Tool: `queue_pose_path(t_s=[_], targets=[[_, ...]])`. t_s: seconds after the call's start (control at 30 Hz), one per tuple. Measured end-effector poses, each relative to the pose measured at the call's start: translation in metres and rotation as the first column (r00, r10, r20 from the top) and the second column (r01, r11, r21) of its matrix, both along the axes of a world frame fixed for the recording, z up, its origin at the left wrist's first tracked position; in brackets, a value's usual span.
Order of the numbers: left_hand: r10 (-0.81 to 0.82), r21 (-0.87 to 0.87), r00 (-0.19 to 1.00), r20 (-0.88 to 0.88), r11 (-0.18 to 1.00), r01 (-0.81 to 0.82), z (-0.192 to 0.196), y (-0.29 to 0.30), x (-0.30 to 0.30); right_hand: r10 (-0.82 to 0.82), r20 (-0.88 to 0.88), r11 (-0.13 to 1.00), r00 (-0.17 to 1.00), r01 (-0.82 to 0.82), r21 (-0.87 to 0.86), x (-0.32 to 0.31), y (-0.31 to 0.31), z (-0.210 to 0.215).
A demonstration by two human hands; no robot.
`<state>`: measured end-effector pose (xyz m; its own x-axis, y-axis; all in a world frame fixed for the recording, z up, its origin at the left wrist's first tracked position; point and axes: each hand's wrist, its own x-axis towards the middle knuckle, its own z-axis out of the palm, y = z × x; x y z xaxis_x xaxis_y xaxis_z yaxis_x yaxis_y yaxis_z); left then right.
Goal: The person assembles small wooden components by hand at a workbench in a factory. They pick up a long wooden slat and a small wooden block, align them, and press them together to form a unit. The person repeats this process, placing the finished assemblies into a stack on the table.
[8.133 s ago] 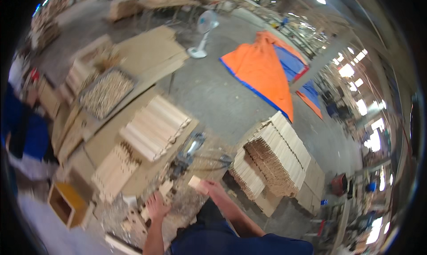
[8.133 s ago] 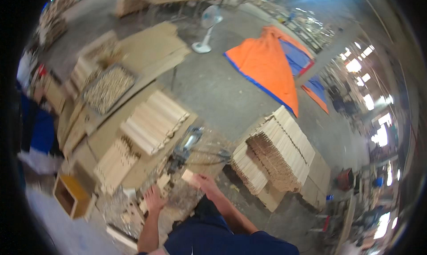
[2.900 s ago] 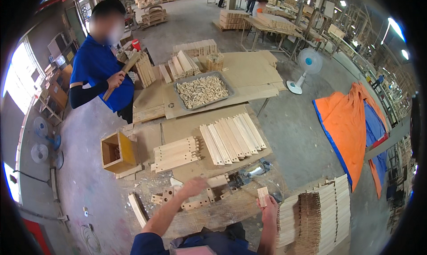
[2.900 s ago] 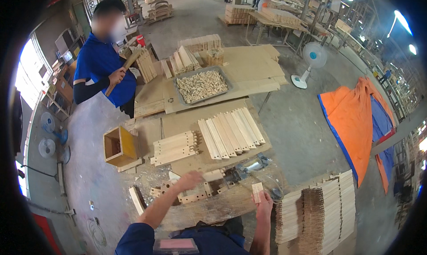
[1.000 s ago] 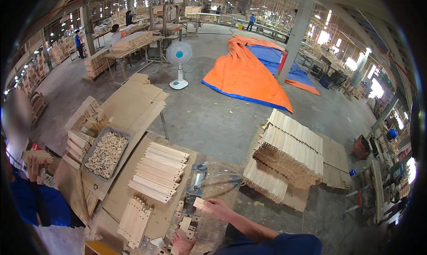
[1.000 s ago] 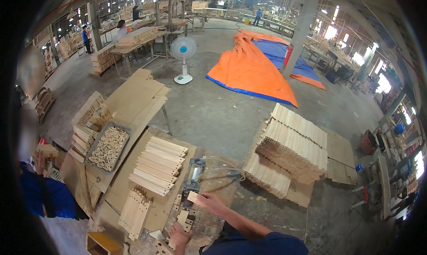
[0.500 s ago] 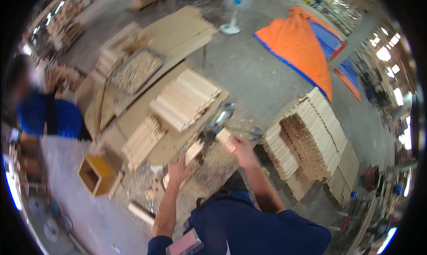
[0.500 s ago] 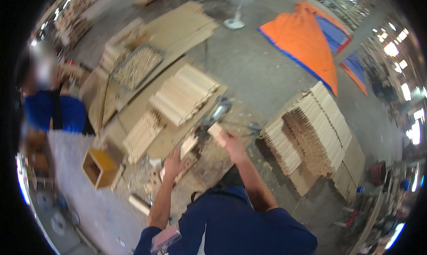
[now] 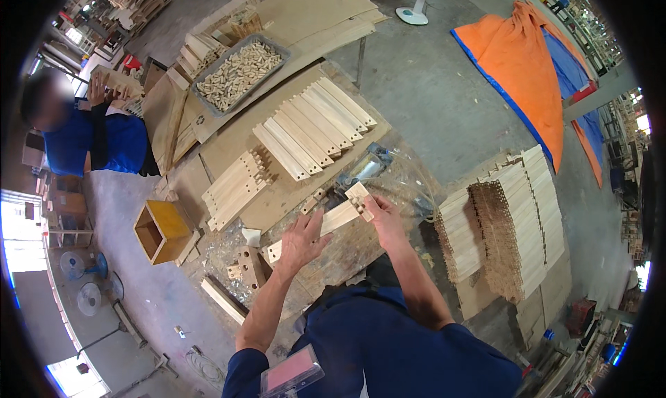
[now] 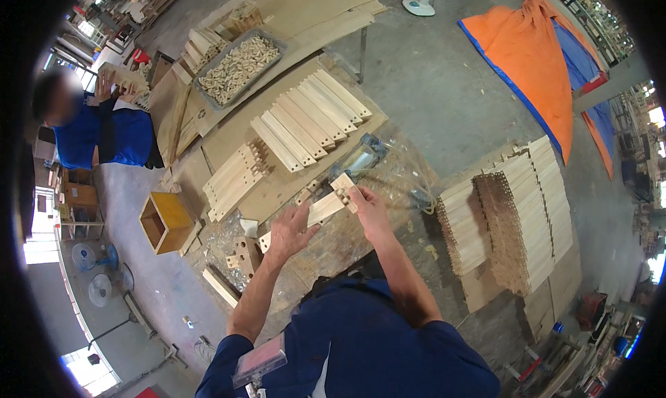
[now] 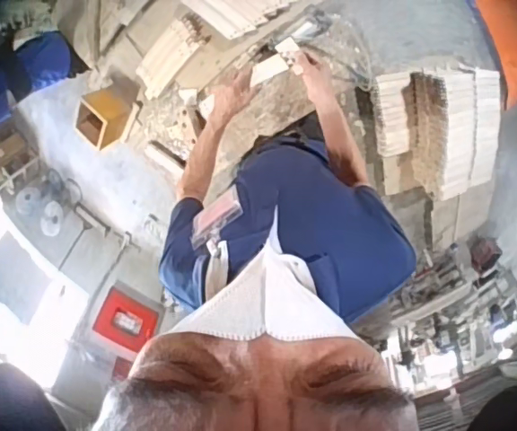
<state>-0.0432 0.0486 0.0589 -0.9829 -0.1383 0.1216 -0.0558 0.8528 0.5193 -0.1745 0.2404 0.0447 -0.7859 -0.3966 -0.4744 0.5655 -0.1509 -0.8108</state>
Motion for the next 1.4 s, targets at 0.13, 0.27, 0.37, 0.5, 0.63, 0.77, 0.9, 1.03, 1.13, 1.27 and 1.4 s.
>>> queue_pose_path(t_s=[0.13,0.27,0.37,0.5,0.63,0.77,0.9,1.03,1.13,1.27,1.4], targets=[[0.055,0.033,0.998,-0.007,0.998,-0.055,-0.009,0.018,-0.026,0.034,0.036,0.999,0.999,-0.036,0.037,-0.033,0.007,-0.002],[0.091,0.03,0.996,-0.004,0.995,-0.09,-0.014,0.033,-0.057,0.105,0.054,0.994,0.993,-0.107,0.035,-0.072,0.018,-0.003],[0.131,0.03,0.991,0.005,0.991,-0.131,-0.015,0.044,-0.078,0.151,0.057,0.988,0.987,-0.152,0.023,-0.1,0.021,-0.002],[0.194,0.019,0.981,0.013,0.981,-0.194,-0.016,0.054,-0.102,0.158,0.068,0.987,0.985,-0.158,-0.005,-0.131,0.02,-0.002],[0.235,-0.028,0.972,-0.032,0.971,-0.236,-0.015,0.06,-0.122,0.18,0.152,0.981,0.972,-0.165,-0.104,-0.157,0.019,-0.001],[0.267,-0.016,0.963,-0.042,0.963,-0.268,-0.017,0.062,-0.134,0.211,0.136,0.977,0.968,-0.203,-0.072,-0.174,0.014,-0.001],[0.314,-0.043,0.949,-0.029,0.948,-0.315,-0.02,0.062,-0.142,0.246,0.135,0.968,0.96,-0.237,-0.083,-0.187,0.008,-0.002],[0.37,-0.048,0.927,-0.064,0.927,-0.373,-0.023,0.062,-0.153,0.215,0.108,0.977,0.971,-0.214,-0.016,-0.202,0.004,-0.014],[0.473,0.014,0.875,-0.1,0.88,-0.475,-0.022,0.064,-0.188,0.065,0.114,0.998,0.991,-0.067,0.017,-0.229,0.011,-0.029],[0.553,0.285,0.796,0.246,0.744,-0.604,0.007,0.033,-0.3,0.011,0.136,1.0,0.991,-0.009,-0.019,-0.256,0.037,-0.036],[0.616,0.251,0.75,0.243,0.707,-0.662,-0.03,-0.011,-0.385,0.026,0.071,1.0,0.997,-0.026,0.002,-0.254,0.041,-0.025]])
